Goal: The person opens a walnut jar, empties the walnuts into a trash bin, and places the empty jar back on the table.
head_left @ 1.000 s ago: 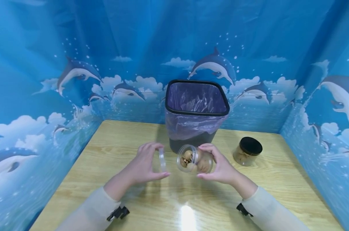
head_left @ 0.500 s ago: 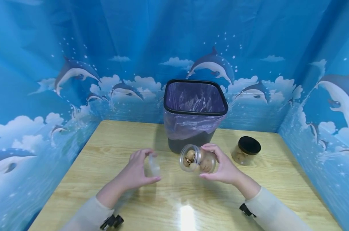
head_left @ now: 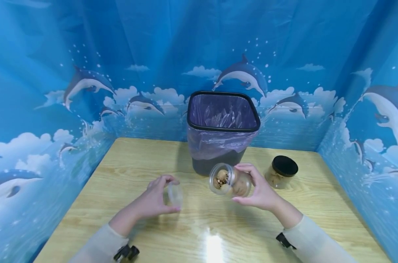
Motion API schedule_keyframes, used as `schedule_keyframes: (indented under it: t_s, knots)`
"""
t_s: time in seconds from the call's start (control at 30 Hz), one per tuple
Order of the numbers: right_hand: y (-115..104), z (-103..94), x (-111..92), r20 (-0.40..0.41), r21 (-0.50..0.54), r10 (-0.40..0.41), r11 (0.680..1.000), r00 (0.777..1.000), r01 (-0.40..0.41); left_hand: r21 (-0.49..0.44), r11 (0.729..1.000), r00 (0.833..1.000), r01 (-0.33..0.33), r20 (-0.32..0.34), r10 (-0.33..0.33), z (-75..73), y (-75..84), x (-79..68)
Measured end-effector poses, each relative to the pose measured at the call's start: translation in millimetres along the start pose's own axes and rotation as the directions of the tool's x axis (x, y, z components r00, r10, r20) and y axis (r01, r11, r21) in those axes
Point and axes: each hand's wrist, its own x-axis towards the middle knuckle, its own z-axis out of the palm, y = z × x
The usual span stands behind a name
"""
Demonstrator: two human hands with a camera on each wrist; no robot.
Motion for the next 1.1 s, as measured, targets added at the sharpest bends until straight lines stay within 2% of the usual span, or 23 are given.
schedule_keyframes:
  t_s: [0.4,0.7,1.1]
  knots:
    - [-6.2,-6.3,-2.5,0.001,-0.017,0.031,0.999,1.0,-0.031,-0.019,0.998,0.992,0.063,0.114,-0.06,3.1,-16.7,2.4]
    - [-8.0,-9.3,-3.3,-0.008,0.0,0.03,1.0,1.0,-0.03,-0.007,0.997,0.988,0.082,0.129,-0.081,3.9,-23.6,2.9]
    - [-6.6,-11.9,-3.3,-0.017,0.022,-0.026,0.999,1.0,0.027,0.016,0.995,0.986,0.094,0.139,-0.095,2.6,-29.8,3.6]
